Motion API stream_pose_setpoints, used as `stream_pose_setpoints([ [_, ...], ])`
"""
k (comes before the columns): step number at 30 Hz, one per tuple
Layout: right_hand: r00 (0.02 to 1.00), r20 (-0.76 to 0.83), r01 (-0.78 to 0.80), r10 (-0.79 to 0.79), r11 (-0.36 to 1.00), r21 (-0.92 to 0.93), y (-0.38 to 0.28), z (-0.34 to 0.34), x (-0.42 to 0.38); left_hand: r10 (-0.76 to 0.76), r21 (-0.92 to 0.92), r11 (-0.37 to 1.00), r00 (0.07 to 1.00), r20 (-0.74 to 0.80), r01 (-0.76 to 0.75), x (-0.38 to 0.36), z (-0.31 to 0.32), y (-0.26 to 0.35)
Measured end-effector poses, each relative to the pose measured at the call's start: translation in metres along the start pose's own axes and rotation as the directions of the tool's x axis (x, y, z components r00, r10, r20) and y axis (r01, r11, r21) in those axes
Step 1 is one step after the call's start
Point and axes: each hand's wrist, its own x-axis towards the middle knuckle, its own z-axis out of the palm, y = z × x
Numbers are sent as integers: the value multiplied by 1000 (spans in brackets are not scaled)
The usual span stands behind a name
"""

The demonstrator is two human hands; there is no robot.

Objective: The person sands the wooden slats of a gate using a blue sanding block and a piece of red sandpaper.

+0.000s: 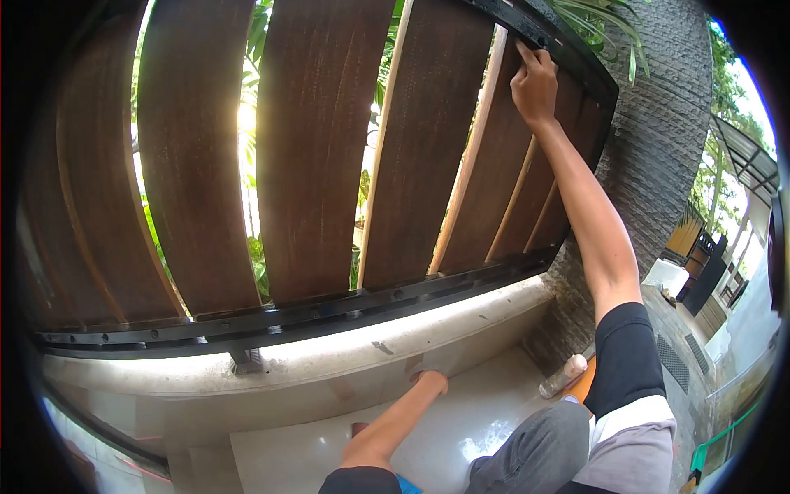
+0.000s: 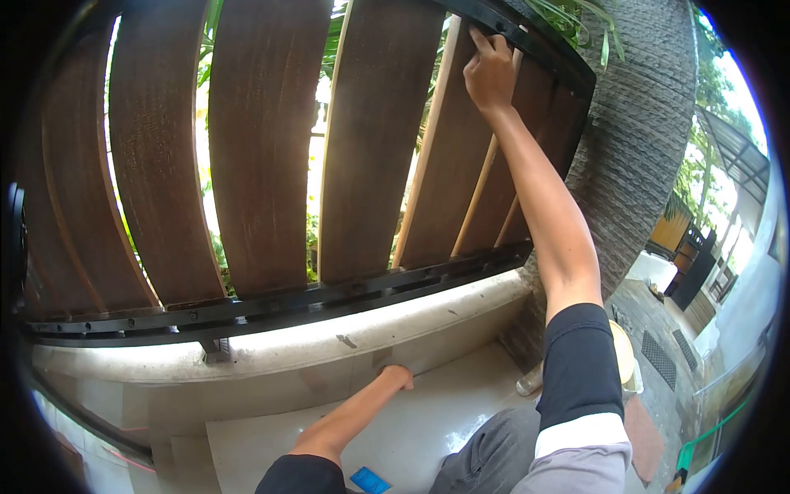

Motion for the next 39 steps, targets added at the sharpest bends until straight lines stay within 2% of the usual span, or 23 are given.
stream_pose_setpoints([
  [2,996,31,81,-81,996,23,2,-4,-1,-5,-10,1000,1000,-12,4,1,2,0],
  [5,999,48,-24,23,1000,13,2,-7,0,-13,32,999,1000,11,13,4,3,0],
  [6,999,45,-20,19,1000,15,-1,-9,1,-21,13,1000,1000,-19,21,-1,3,2],
  [8,993,89,76,-83,994,85,-6,-15,-1,-25,-6,1000,999,-49,25,2,3,4],
  [11,998,55,4,-3,1000,-5,-1,-6,1,5,42,999,1000,2,-6,10,0,5],
  [15,993,71,87,-91,994,60,0,-13,-4,-9,12,1000,1000,3,9,-5,-1,7],
  [17,996,83,-16,18,1000,-24,5,-10,1,-16,30,999,1000,8,15,1,-4,5],
  [20,985,172,28,-33,999,29,6,-17,-1,-5,23,1000,1000,-24,5,12,0,3],
  [21,984,174,26,-30,999,26,9,-18,-3,-15,49,999,1000,17,14,16,0,2],
  [23,979,170,-114,112,993,0,13,-13,-1,-27,73,997,999,47,23,24,-1,3],
  [24,980,164,-114,113,993,2,11,-14,0,-18,58,998,1000,5,17,18,-1,4],
  [26,986,166,8,-23,996,90,6,-17,-6,-13,49,999,999,-32,15,13,-2,7],
  [27,989,139,-60,54,997,42,13,-10,-9,-16,36,999,1000,19,15,15,0,12],
  [28,994,99,-38,42,999,-36,0,-14,-7,-35,48,998,998,57,33,14,-8,12],
  [30,963,268,-49,26,996,80,-22,-30,-10,-15,62,998,1000,4,15,24,-11,14],
  [31,966,255,-62,42,996,70,-21,-33,-17,21,62,998,999,-33,-19,27,-6,15],
  [33,964,138,-241,229,968,74,-18,-35,-39,16,80,997,1000,-25,-14,30,-1,15],
  [35,921,160,-365,356,930,32,-23,-39,-73,16,93,996,1000,-14,-15,27,-2,19],
  [37,936,165,-327,311,941,82,-38,-51,-112,51,62,997,998,-21,-50,13,-3,19],
  [38,928,228,-332,296,932,143,-50,-64,-133,34,73,997,999,-22,-33,7,-3,18],
  [39,916,291,-340,275,918,204,-61,-78,-158,85,76,994,994,-68,-80,2,0,18],
])
